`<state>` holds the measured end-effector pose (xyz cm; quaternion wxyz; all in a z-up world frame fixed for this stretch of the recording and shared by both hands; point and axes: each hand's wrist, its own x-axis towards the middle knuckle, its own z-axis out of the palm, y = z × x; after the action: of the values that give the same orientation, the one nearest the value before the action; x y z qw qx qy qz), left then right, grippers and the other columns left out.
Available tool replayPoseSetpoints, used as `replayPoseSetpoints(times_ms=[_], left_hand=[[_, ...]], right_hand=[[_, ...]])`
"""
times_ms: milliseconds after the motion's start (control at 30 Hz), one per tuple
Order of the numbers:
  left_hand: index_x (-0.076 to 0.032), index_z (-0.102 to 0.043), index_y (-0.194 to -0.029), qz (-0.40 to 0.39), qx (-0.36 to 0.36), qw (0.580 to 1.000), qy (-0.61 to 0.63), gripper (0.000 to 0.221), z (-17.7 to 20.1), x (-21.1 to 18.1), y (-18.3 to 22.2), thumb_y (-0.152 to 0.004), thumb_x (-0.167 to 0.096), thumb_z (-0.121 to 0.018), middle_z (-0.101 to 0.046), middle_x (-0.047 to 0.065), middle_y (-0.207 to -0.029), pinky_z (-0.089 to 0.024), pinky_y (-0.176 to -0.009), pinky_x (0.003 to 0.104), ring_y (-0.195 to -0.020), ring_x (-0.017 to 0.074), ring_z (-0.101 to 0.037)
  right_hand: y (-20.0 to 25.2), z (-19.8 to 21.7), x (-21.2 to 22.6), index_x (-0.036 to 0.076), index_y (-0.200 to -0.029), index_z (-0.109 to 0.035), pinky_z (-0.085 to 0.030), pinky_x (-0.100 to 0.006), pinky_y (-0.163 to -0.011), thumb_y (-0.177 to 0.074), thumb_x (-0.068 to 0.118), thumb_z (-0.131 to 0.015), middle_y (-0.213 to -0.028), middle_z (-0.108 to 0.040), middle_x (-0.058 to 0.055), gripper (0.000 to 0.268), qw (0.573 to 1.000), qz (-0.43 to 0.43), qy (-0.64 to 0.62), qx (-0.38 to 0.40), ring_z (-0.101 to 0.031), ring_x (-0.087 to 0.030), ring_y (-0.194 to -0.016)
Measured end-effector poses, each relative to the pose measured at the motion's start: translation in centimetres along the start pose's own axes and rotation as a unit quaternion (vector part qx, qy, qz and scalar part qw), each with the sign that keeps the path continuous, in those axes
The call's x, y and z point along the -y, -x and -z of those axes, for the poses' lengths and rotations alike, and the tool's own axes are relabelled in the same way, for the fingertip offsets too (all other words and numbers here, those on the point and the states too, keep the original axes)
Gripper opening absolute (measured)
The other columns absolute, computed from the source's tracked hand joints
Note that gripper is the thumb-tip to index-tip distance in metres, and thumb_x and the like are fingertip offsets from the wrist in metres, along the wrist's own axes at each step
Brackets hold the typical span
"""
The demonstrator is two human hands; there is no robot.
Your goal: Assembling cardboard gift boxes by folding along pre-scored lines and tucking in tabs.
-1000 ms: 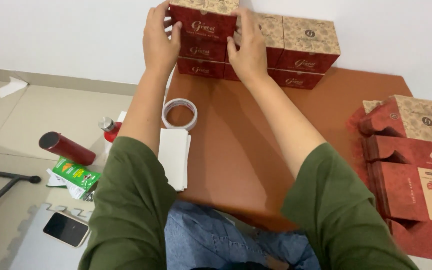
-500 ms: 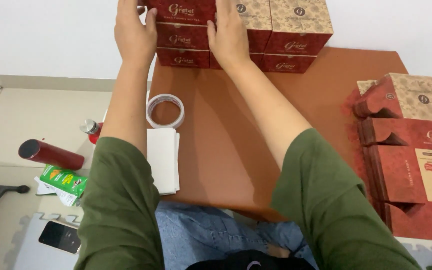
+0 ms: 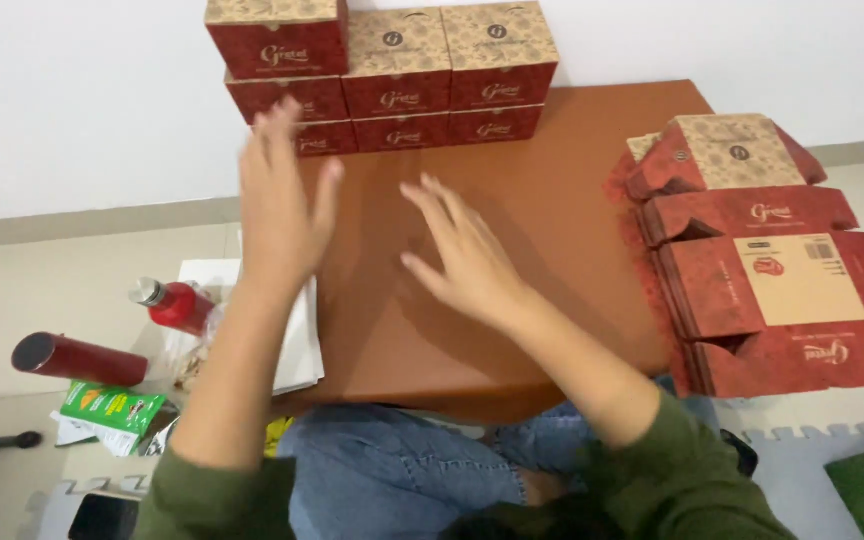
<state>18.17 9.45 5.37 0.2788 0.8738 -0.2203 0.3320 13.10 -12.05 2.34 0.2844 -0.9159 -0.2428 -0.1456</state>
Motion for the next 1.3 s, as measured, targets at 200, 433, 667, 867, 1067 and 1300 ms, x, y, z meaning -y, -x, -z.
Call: replayPoseSetpoints(times_ms=[200,433,667,867,1067,1300], left_hand=[[-0.003,-0.051,-0.140,-0.028,0.219,0.974,0.050,0.053,-1.2,-13.8,14.7,-0.096,-0.032,-0.057,-0.051,0.019,-0.146,-0.022,-0.122,0.052,-0.143,0.0335,-0.039],[0.002,-0.045,-0.145,-0.053,0.228,0.969,0.081,0.065,-9.5,-18.5,17.7,-0.095,-0.036,-0.060,-0.045,0.020,-0.152,-0.020,-0.120,0.053,-0.146,0.0342,-0.036],[-0.002,-0.019,-0.158,-0.069,0.312,0.924,0.211,0.089,-17.5,-25.3,14.3,-0.094,-0.059,-0.043,-0.022,0.030,-0.162,-0.005,-0.121,0.061,-0.152,0.0490,-0.013],[-0.009,-0.016,-0.160,-0.093,0.293,0.915,0.260,0.101,-20.8,-28.6,13.7,-0.085,-0.070,-0.046,-0.010,0.025,-0.169,-0.003,-0.119,0.070,-0.154,0.0511,-0.011],[-0.009,-0.009,-0.163,-0.076,0.336,0.887,0.307,0.110,-19.1,-27.8,12.2,-0.085,-0.071,-0.056,-0.011,0.031,-0.165,-0.004,-0.120,0.069,-0.148,0.0546,-0.021],[-0.005,-0.008,-0.162,-0.047,0.352,0.888,0.293,0.097,-19.0,-28.1,12.0,-0.095,-0.055,-0.058,-0.010,0.030,-0.165,-0.004,-0.122,0.064,-0.149,0.0490,-0.022]], right_hand=[[17.7,7.5,0.8,0.004,-0.139,-0.052,-0.032,-0.049,-0.118,-0.087,0.030,-0.066,-0.146,-0.053,-0.016,0.060,0.994,-0.093,0.043,-0.032,-0.048,-0.032,-0.139],[28.5,14.3,-7.5,0.004,-0.145,-0.051,-0.028,-0.053,-0.120,-0.090,0.042,-0.061,-0.152,-0.050,-0.020,0.068,0.928,-0.239,0.270,-0.095,-0.041,-0.035,-0.147],[31.8,13.1,-11.2,0.025,-0.145,-0.053,-0.019,-0.059,-0.119,-0.086,0.052,-0.058,-0.164,-0.030,-0.022,0.065,0.933,-0.285,0.217,-0.042,-0.022,-0.040,-0.154],[31.7,13.4,-11.3,0.025,-0.140,-0.058,-0.013,-0.064,-0.118,-0.082,0.049,-0.066,-0.165,-0.027,-0.023,0.063,0.939,-0.291,0.178,-0.039,-0.017,-0.044,-0.154],[31.0,15.1,-9.6,0.029,-0.144,-0.054,-0.007,-0.071,-0.115,-0.085,0.036,-0.073,-0.163,-0.024,-0.025,0.062,0.952,-0.294,0.063,-0.049,-0.013,-0.049,-0.152],[30.8,15.5,-9.2,0.021,-0.137,-0.058,-0.008,-0.069,-0.117,-0.098,0.024,-0.059,-0.162,-0.032,-0.020,0.040,0.952,-0.296,0.013,-0.082,-0.019,-0.045,-0.152]])
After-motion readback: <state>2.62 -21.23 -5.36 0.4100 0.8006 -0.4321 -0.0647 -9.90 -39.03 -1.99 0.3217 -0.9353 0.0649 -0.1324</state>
